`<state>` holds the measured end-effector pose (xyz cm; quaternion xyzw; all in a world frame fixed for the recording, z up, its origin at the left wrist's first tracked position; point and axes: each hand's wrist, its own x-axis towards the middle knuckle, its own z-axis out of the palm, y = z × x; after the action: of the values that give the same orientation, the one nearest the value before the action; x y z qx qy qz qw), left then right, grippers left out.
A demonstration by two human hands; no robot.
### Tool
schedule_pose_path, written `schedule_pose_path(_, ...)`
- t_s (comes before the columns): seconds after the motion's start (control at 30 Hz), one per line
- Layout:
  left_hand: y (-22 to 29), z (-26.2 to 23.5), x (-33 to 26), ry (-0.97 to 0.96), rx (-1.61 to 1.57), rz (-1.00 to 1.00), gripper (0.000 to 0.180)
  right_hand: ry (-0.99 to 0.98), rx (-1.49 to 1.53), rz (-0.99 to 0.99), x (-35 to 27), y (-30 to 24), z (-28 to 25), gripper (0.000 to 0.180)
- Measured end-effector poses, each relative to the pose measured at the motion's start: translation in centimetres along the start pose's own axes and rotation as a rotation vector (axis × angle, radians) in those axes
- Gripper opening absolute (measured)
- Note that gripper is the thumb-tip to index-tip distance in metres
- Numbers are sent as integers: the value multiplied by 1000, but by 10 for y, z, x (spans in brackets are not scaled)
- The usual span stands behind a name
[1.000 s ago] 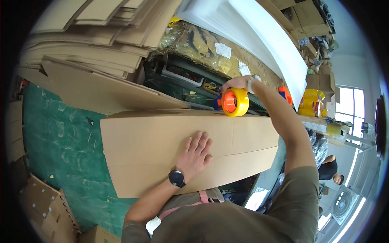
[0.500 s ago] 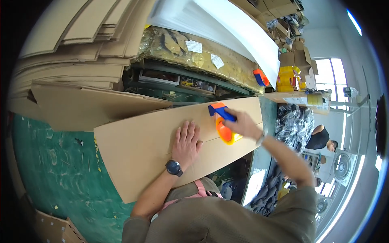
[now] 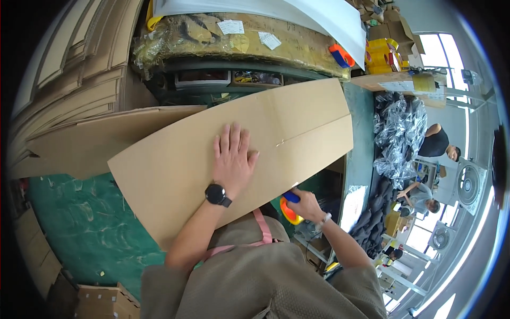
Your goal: Cleaning and inspecting bicycle seats in a factory setting.
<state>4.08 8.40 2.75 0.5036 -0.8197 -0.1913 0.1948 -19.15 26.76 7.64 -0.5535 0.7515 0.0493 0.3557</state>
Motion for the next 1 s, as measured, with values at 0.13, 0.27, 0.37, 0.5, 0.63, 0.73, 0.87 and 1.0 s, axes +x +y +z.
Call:
schedule_pose_path(0.13, 10, -3, -8, 18, -46, -7, 55, -116, -122, 49, 10, 5, -16, 54)
schedule_pose_path(0.27, 5, -33, -13, 120, -137, -30, 50, -462, -276, -181, -22, -54, -113, 57)
schedule_pose_path(0.37, 3, -62, -29, 318, -445, -118, 42, -361, -334, -384, -27, -139, -172, 62)
schedule_pose_path(0.5, -1, -103, -72, 46, -1692, -652, 33, -18, -279, -1045, 0, -175, -165, 72)
schedule_pose_path(0.63, 14, -116, -118, 149, -1993, -556, 34, -95, -371, -1307, 26, -200, -145, 77)
schedule_pose_path(0.73, 18, -124, -140, 302, -1683, -631, 40, -110, -352, -1428, 41, -206, -122, 74)
schedule_pose_path(0.87, 5, -124, -174, 426, -1603, -710, 36, -153, -400, -1512, 47, -231, -91, 69)
schedule_pose_path(1.0, -18, -140, -197, 546, -1773, -806, 26, -193, -432, -1541, 41, -260, -68, 74)
